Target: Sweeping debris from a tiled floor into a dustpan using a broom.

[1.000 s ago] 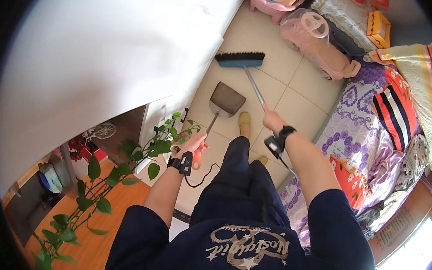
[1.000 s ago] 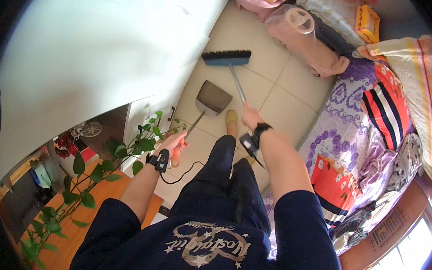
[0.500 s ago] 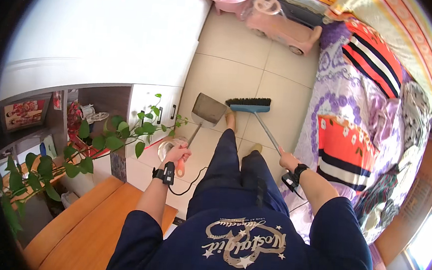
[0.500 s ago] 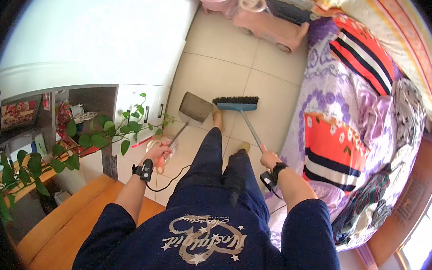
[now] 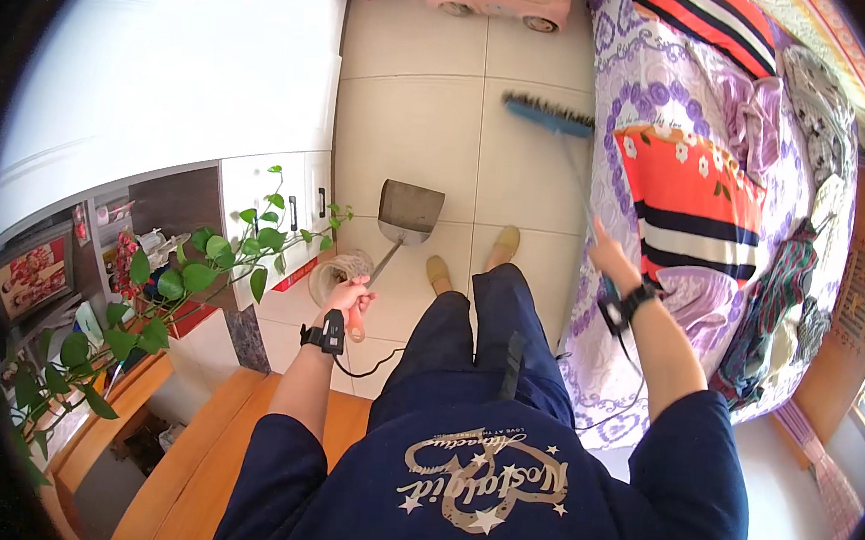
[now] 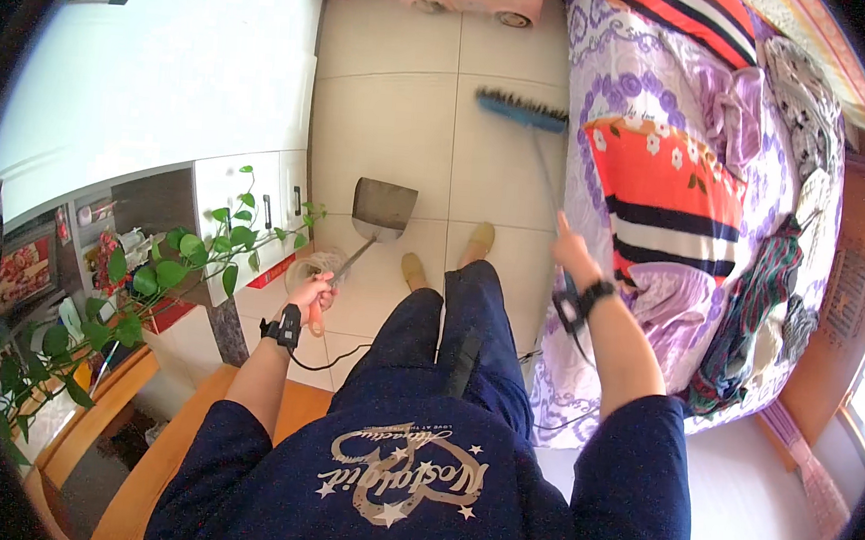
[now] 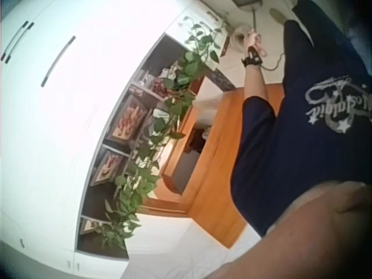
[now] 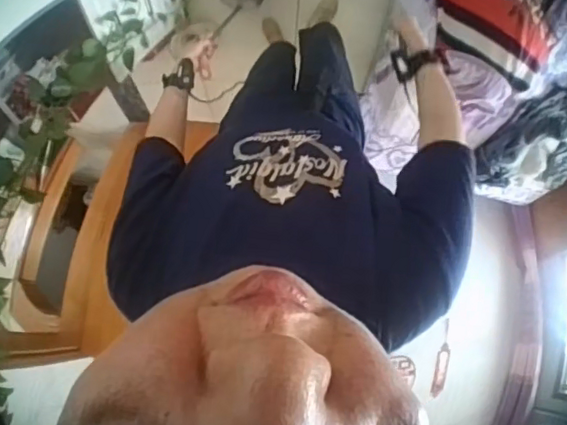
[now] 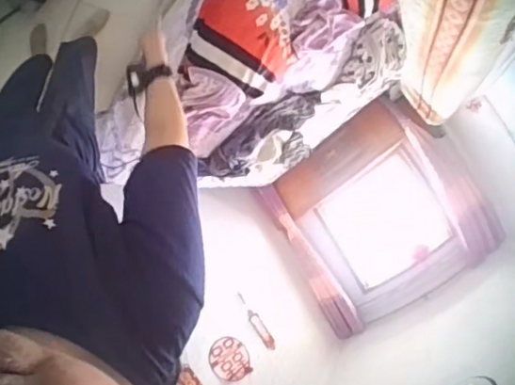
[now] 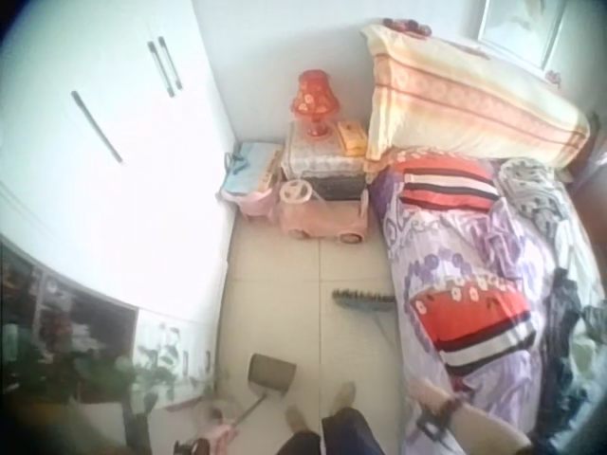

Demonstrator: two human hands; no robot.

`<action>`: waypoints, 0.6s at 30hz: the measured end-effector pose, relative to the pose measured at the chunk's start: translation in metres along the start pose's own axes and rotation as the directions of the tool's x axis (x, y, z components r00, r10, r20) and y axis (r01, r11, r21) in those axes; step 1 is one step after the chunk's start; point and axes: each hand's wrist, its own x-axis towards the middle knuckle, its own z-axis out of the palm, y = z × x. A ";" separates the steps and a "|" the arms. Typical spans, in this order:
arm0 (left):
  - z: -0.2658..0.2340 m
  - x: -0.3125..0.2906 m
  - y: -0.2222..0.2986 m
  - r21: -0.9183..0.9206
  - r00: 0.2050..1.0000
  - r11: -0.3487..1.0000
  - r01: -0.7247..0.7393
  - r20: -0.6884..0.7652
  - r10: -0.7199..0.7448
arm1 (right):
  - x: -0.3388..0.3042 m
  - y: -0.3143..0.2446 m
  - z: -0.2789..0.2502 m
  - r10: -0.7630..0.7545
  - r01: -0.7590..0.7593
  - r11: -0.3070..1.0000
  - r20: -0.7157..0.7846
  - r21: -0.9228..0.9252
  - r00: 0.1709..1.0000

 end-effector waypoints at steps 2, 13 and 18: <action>0.014 0.024 0.012 0.138 0.998 0.990 -0.004 0.065 -0.005 | 0.055 0.031 0.003 -0.305 0.293 0.934 -0.027 -0.202 0.952; -0.031 -0.008 -0.038 0.296 0.990 0.953 -0.067 0.141 0.026 | -0.154 -0.096 0.181 0.158 -0.213 0.972 0.396 0.099 0.905; -0.067 -0.006 -0.066 0.295 0.987 0.952 -0.078 0.157 0.032 | -0.195 -0.077 0.122 0.152 -0.274 0.905 0.355 0.326 0.923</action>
